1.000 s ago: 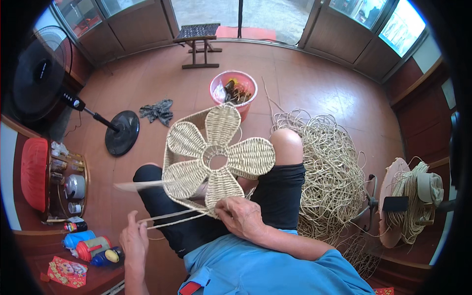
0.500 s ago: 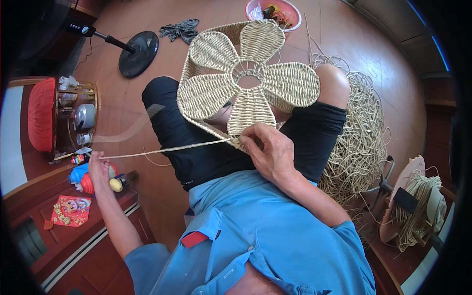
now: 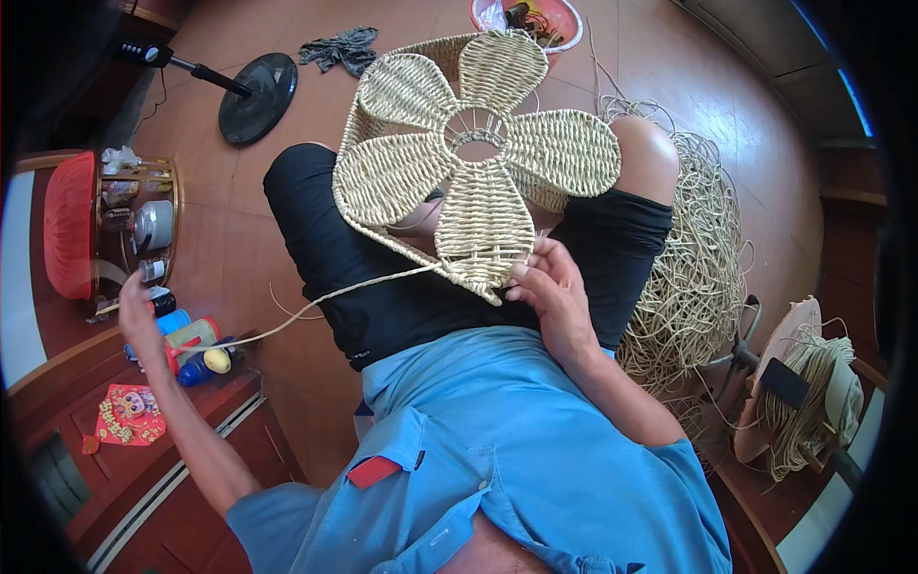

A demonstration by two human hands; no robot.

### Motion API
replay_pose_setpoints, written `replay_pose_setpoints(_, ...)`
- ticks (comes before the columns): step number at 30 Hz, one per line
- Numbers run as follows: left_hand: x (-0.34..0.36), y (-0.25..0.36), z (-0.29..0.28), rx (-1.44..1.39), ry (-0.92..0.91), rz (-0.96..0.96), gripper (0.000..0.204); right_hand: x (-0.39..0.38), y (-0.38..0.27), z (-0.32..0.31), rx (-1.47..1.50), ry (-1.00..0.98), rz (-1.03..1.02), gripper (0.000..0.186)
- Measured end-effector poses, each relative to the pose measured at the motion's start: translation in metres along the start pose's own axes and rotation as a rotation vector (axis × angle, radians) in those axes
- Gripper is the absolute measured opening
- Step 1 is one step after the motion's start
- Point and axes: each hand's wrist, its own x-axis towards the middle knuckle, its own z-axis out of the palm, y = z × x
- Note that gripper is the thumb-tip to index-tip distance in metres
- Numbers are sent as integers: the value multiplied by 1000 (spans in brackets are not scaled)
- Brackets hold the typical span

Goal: Weaving straw strands into a decorative flower-shaped frame.

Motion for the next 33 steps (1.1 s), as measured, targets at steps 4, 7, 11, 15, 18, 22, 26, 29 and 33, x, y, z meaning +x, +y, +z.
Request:
replay_pose_setpoints(4,-66,171,87,-249,-414,85,37,3,-3,13,120,-73,81,42)
replay_pose_setpoints(7,-98,251,115,-328,-694,28,31,5,-5,19,104,-73,111,42)
replay_pose_setpoints(11,-101,291,126,-365,-741,163,25,9,-4,21,100,-77,114,41)
replay_pose_setpoints(15,-112,297,120,-289,-837,247,24,12,-5,16,123,-124,169,44)
replay_pose_setpoints(18,-120,293,117,-186,-836,400,24,14,-9,12,157,-147,219,46)
replay_pose_setpoints(22,-114,281,118,145,-840,560,25,19,-13,12,141,-158,232,50)
replay_pose_setpoints(26,-115,282,127,20,-905,400,34,23,-14,13,139,-173,198,53)
replay_pose_setpoints(29,-123,294,139,-68,-933,324,33,27,-16,13,116,-149,156,54)
replay_pose_setpoints(33,-128,308,145,-131,-928,384,33,36,-22,15,74,-110,132,53)
